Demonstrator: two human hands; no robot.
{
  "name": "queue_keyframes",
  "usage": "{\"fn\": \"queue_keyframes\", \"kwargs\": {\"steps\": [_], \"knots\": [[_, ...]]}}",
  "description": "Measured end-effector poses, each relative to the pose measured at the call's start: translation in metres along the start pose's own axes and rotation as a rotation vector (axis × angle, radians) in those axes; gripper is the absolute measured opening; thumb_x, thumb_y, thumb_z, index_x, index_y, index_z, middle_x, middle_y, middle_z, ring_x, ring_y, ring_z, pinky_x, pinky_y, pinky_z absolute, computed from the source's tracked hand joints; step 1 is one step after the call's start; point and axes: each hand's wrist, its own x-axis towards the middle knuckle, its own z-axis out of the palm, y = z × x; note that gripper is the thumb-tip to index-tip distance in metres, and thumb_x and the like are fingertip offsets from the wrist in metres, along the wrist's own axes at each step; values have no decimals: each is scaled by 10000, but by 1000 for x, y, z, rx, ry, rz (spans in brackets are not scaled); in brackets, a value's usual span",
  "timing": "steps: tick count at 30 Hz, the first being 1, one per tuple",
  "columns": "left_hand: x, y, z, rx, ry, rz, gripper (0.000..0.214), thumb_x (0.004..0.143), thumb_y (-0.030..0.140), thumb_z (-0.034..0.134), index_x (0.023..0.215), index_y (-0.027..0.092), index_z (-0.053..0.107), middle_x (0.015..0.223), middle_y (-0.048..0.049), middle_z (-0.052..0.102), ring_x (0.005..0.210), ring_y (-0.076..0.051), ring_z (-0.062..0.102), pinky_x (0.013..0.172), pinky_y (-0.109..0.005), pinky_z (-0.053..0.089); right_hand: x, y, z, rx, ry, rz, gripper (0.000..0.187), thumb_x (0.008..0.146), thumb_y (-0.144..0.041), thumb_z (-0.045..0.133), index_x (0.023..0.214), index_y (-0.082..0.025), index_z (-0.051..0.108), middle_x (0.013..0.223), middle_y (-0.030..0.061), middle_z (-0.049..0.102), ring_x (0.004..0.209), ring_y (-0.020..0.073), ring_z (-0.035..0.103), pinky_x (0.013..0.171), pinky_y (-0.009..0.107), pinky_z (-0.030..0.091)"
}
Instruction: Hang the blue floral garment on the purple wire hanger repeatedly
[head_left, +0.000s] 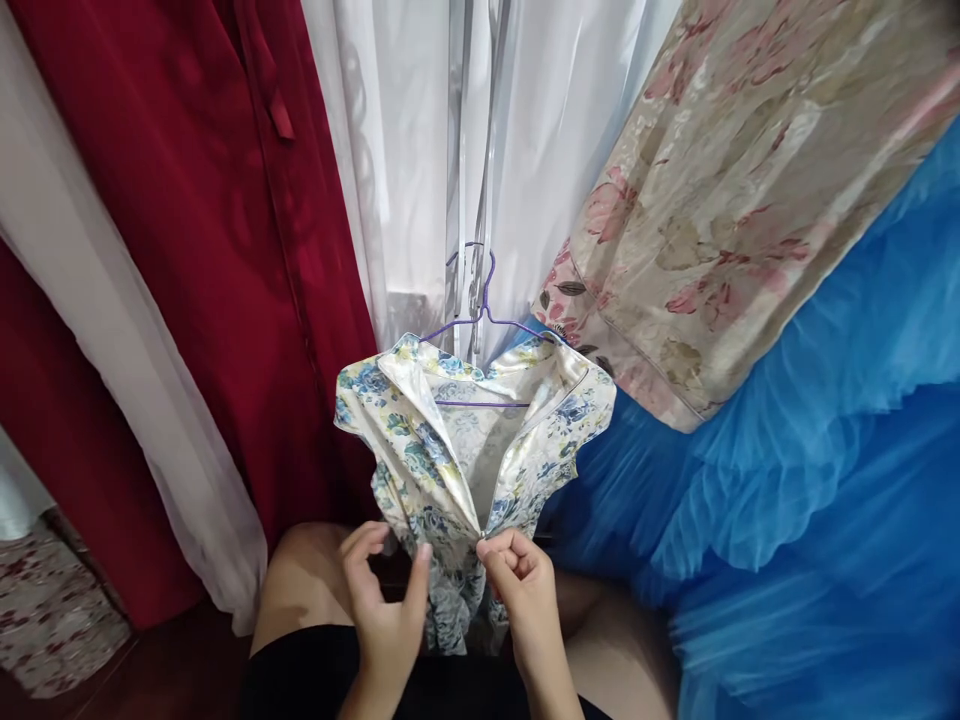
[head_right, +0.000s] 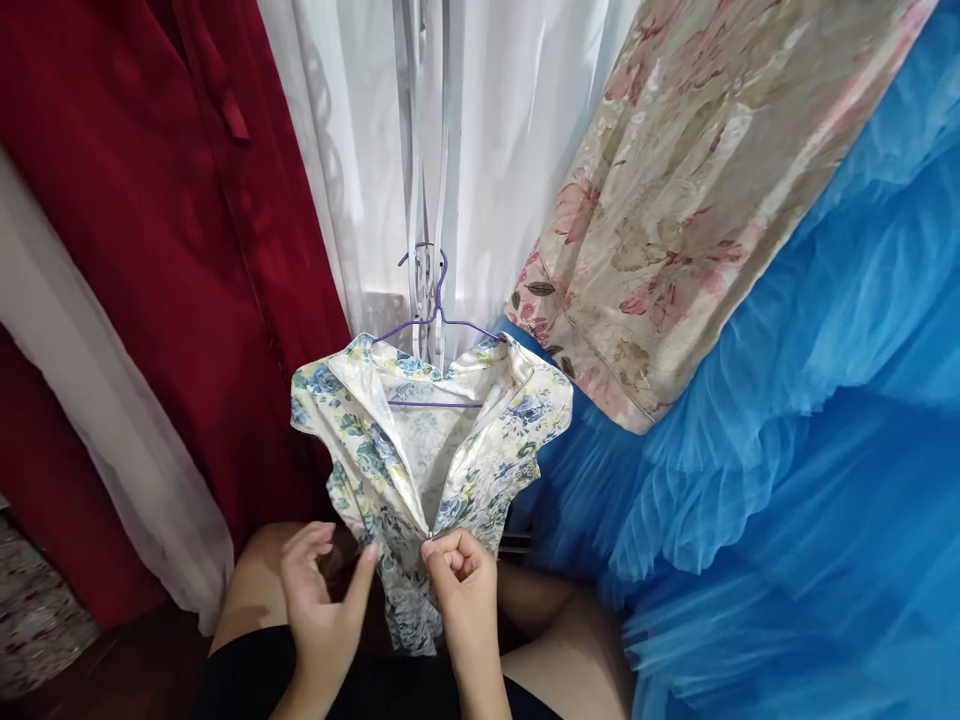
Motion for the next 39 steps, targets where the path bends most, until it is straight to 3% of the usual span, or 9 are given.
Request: {"fn": "queue_keyframes", "kwargs": {"steps": [4, 8, 12, 22, 26, 30, 34, 36, 39], "knots": [[-12, 16, 24, -64, -443, 62, 105, 926, 199, 620, 1020, 220, 578, 985, -42, 615, 947, -199, 626, 853, -300, 513, -2, -3, 4, 0, -37, 27, 443, 766, -526, 794, 619, -186, 551, 434, -83, 391, 428, 56, 267, 461, 225, 215], [-8, 18, 42, -113, -497, 16, 114, 942, 173, 577, 846, 211, 529, 780, 9, 565, 743, -152, 587, 709, -247, 473, 1, 0, -3, 11, -30, 72, 436, 781, -541, 787, 645, -175, 594, 402, -69, 437, 381, 54, 293, 431, 216, 220], [3, 17, 42, -120, -626, 51, 213, 940, 130, 535, 745, 202, 487, 758, 5, 520, 710, -140, 541, 681, -241, 431, 17, -12, -10, 120, 34, 120, 455, 725, -514, 833, 583, -178, 561, 371, -69, 426, 343, 34, 244, 390, 208, 144], [28, 26, 20, 204, -989, 50, 170, 840, 45, 499, 790, 208, 496, 845, -24, 581, 731, -174, 587, 666, -274, 414, 129, -150, 39, 239, -51, -6, 220, 587, -262, 823, 625, -99, 679, 453, -58, 469, 402, 40, 388, 359, 175, 194], [33, 24, 19, 253, -1055, 53, 176, 811, 30, 521, 797, 205, 530, 837, -23, 601, 738, -180, 603, 674, -280, 431, 144, -172, 46, 221, -96, -45, 189, 596, -251, 802, 645, -108, 688, 473, -56, 489, 413, 41, 397, 362, 174, 204], [65, 27, 27, 110, -996, 70, 88, 884, 135, 597, 900, 213, 635, 892, -27, 658, 780, -180, 632, 744, -293, 484, 129, -167, 43, 119, -133, -91, 240, 615, -321, 823, 677, -134, 686, 477, -52, 519, 413, 57, 421, 395, 193, 266], [134, 61, 44, -63, -644, 209, 258, 989, 253, 563, 1235, 246, 641, 928, -21, 687, 833, -168, 645, 799, -294, 503, 115, -161, 41, 13, -129, -166, 297, 651, -398, 811, 590, -175, 624, 432, -48, 512, 391, 67, 381, 399, 216, 256], [167, 86, 54, -86, -542, 332, 315, 1004, 255, 550, 1308, 260, 629, 992, -28, 699, 838, -164, 640, 798, -299, 500, 111, -160, 41, -21, -145, -239, 307, 683, -412, 795, 579, -187, 613, 419, -47, 509, 389, 72, 370, 405, 224, 258], [198, 116, 69, -13, -584, 492, 174, 993, 228, 563, 1080, 219, 713, 961, -27, 701, 801, -164, 620, 739, -296, 475, 112, -158, 38, -61, -147, -327, 287, 720, -420, 789, 645, -184, 645, 424, -49, 525, 391, 78, 374, 421, 230, 278]]}}
